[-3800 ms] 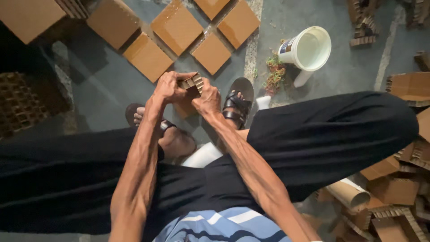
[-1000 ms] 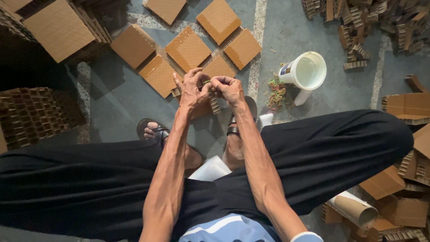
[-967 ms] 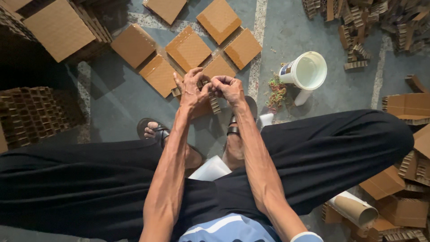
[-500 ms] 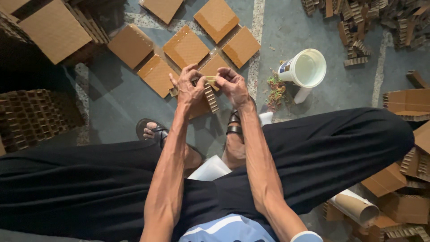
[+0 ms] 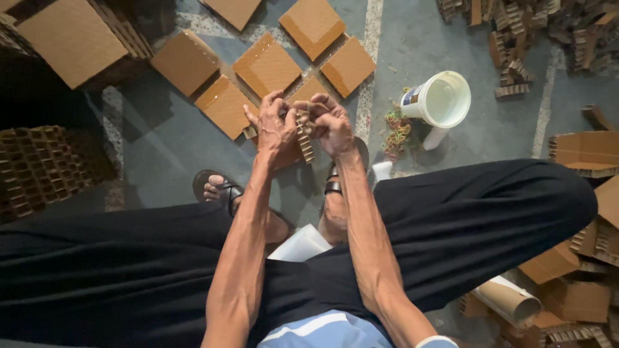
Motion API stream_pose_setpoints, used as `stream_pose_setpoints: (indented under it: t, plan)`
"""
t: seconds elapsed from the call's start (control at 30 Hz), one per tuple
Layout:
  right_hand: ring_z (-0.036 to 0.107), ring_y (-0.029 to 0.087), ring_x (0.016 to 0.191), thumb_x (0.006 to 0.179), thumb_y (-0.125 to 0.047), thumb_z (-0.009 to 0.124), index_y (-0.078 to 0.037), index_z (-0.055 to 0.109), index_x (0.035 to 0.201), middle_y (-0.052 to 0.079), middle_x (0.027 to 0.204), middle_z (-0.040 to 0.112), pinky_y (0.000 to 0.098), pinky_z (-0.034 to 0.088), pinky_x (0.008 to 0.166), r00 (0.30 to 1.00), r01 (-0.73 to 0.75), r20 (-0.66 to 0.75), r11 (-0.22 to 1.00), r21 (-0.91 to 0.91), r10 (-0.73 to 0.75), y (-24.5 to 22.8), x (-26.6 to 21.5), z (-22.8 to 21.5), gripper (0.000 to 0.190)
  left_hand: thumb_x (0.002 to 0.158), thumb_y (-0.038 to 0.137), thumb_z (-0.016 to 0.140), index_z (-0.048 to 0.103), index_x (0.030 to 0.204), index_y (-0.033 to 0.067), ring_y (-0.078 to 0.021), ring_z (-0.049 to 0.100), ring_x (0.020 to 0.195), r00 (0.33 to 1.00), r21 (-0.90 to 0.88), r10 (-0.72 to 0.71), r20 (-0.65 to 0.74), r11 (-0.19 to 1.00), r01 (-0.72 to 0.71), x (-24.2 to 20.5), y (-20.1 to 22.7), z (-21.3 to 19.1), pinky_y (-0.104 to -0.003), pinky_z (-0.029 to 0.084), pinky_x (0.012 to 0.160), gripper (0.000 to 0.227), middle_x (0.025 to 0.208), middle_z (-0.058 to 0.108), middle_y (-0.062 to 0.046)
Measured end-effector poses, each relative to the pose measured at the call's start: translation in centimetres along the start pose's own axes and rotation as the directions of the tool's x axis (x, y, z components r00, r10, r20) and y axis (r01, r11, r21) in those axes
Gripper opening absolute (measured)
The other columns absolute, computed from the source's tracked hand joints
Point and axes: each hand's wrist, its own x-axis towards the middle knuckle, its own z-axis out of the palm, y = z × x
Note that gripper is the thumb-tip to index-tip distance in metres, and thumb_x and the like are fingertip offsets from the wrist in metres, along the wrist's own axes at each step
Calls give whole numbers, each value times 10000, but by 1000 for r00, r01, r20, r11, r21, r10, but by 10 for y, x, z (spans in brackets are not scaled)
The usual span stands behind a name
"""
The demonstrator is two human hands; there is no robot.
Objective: The person sits on the floor and assembles small cardboard boxes. They apply glue to the edges of the cardboard pieces, press them together, and secure the assembled units with rubber bands.
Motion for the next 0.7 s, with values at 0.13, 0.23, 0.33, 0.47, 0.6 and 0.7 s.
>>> stream_pose_setpoints:
  t: [0.13, 0.23, 0.33, 0.47, 0.6, 0.7]
  plan:
    - [745, 154, 941, 880, 32, 707, -83, 565, 1004, 188, 1276, 709, 285, 612, 673, 991, -8, -133, 953, -303, -34, 6, -3, 6, 222, 810, 162, 665, 698, 954, 98, -294, 589, 1250, 997, 68, 71, 41, 995, -73, -6, 1, -2, -728, -41, 1144, 161, 1256, 683, -92]
    - [777, 178, 938, 856, -114, 848, -20, 576, 880, 207, 1207, 756, 333, 650, 674, 969, -75, -240, 865, -496, -54, -3, -3, 5, 289, 940, 133, 593, 643, 1148, 114, -274, 650, 1175, 1000, -14, -17, 4, 1000, 17, -3, 3, -2, -707, -5, 1195, 215, 1117, 712, -65]
    - [771, 191, 883, 801, -303, 938, -18, 729, 942, 188, 1051, 816, 319, 632, 745, 931, -257, -348, 472, -844, -115, -14, -10, 5, 380, 952, 71, 526, 575, 1267, 126, -266, 680, 1097, 999, -32, -41, 18, 999, 41, -1, 7, -3, -702, -5, 1169, 323, 1034, 718, -54]
    - [760, 226, 979, 638, -370, 977, -28, 661, 1173, 120, 1084, 746, 347, 627, 864, 963, -174, -208, 198, -965, -169, -7, -32, 19, 709, 960, 46, 493, 542, 1309, 120, -269, 682, 1102, 1000, -19, -25, 18, 999, 25, -5, 8, -6, -693, 24, 1180, 360, 1035, 714, -66]
    - [607, 389, 1154, 581, -279, 975, 2, 488, 1337, 214, 1238, 546, 455, 520, 1004, 969, 110, 113, -26, -994, -219, 13, -53, 37, 943, 983, 61, 474, 527, 1331, 115, -286, 679, 1113, 998, -25, -50, 25, 998, 50, -4, 4, -3, -695, 51, 1181, 356, 1039, 720, -84]
    - [560, 448, 1201, 587, -202, 921, -18, 421, 1367, 221, 1292, 468, 474, 496, 1040, 953, 107, 120, -59, -992, -279, 26, -47, 43, 945, 996, 69, 473, 515, 1357, 119, -316, 672, 1121, 1000, -21, -27, 2, 999, 27, -5, -5, 2, -692, 91, 1180, 367, 1065, 718, -113]
